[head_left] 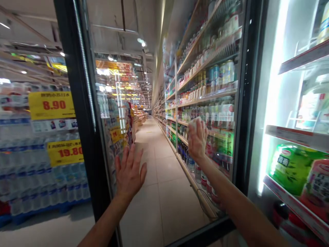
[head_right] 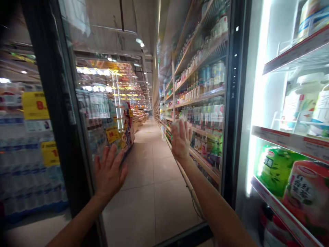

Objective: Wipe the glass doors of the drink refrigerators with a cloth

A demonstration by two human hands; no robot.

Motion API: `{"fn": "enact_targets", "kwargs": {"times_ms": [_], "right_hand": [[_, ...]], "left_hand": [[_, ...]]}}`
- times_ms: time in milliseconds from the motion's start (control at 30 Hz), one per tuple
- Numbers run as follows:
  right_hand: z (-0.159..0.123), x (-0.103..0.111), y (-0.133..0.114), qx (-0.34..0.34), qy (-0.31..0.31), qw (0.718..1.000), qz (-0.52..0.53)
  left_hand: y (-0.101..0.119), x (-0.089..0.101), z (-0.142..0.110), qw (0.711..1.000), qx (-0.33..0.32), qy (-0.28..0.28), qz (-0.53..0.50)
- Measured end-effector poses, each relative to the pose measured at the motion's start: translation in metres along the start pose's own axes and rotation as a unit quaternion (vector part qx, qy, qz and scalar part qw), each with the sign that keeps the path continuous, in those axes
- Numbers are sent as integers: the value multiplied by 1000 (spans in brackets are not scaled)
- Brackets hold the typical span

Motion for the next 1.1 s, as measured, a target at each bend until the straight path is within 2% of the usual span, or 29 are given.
{"fn": "enact_targets", "kwargs": {"times_ms": [67, 100, 133, 200, 233, 267, 300, 333, 433, 467, 500, 533, 567, 667, 700, 733, 767, 867, 900, 933, 967, 1033, 1067, 1100], "right_hand": [[-9, -4, -13, 94, -48, 994, -5], [-9, -4, -9, 87, -46, 995, -7], [-6, -3, -1, 45, -23, 999, -8], [6, 0, 18, -88, 52, 995, -8], [12, 0, 22, -140, 82, 987, -9], [16, -1, 19, -161, 95, 982, -11], [18, -3, 9, -148, 90, 985, -14], [17, -5, -7, -106, 70, 992, -16], [1, -14, -63, 96, -2, 995, -11], [-6, -17, -76, 151, -18, 988, -8], [-10, -18, -83, 178, -21, 984, -6], [-12, -19, -84, 171, -14, 985, -5], [-10, -19, -81, 132, 4, 991, -4], [-3, -16, -66, -62, 85, 994, 5], [-4, -16, -67, -93, 94, 991, 9], [-6, -16, -73, -90, 88, 992, 12], [-10, -17, -83, -55, 69, 996, 14], [-26, -20, -117, 132, -6, 991, 19], [-28, -21, -121, 168, -18, 985, 18], [-26, -21, -121, 170, -13, 985, 17], [-20, -21, -117, 134, 4, 991, 14], [-4, -20, -102, -2, 59, 998, 12], [3, -20, -96, -63, 84, 994, 13], [7, -19, -94, -96, 96, 991, 16]], "left_hand": [[0, 1, 0, 1000, 2, -3, 3], [0, 1, 1, 1000, 3, -5, 4], [1, 2, 1, 1000, 4, -6, 2], [1, 2, 1, 1000, 1, -4, 0], [1, 3, 1, 1000, 0, 0, -1], [2, 3, 1, 1000, -2, 2, -2], [1, 3, 1, 1000, -2, 4, -4], [1, 3, 1, 1000, 0, 7, -5], [0, 3, 1, 1000, 3, 8, -12], [-1, 4, 1, 1000, 3, 6, -13], [-1, 4, 1, 1000, 3, 3, -14], [-2, 5, 1, 1000, 1, 1, -16], [-1, 5, 1, 1000, -2, -2, -17], [0, 7, 1, 1000, -10, 5, -18], [1, 8, 1, 1000, -10, 7, -17], [0, 9, 1, 1000, -10, 7, -16], [0, 10, 1, 1000, -11, 5, -16], [-8, 16, 2, 1000, -20, -2, -24], [-12, 19, 3, 999, -16, 1, -27], [-17, 21, 4, 999, -10, 7, -30], [-21, 23, 6, 999, -4, 13, -31], [-26, 25, 9, 999, 3, 19, -25], [-27, 24, 10, 1000, 3, 20, -20], [-27, 23, 11, 1000, 4, 21, -14]]}}
Point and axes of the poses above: each hand's wrist, its own z-axis towards the middle knuckle, its own x-axis out of the back of the hand, y = z × x, the point moved 2 cm from there along z, towards the middle knuckle, and after that the axes turned 5 degrees about -y, right-handed, at the moved point
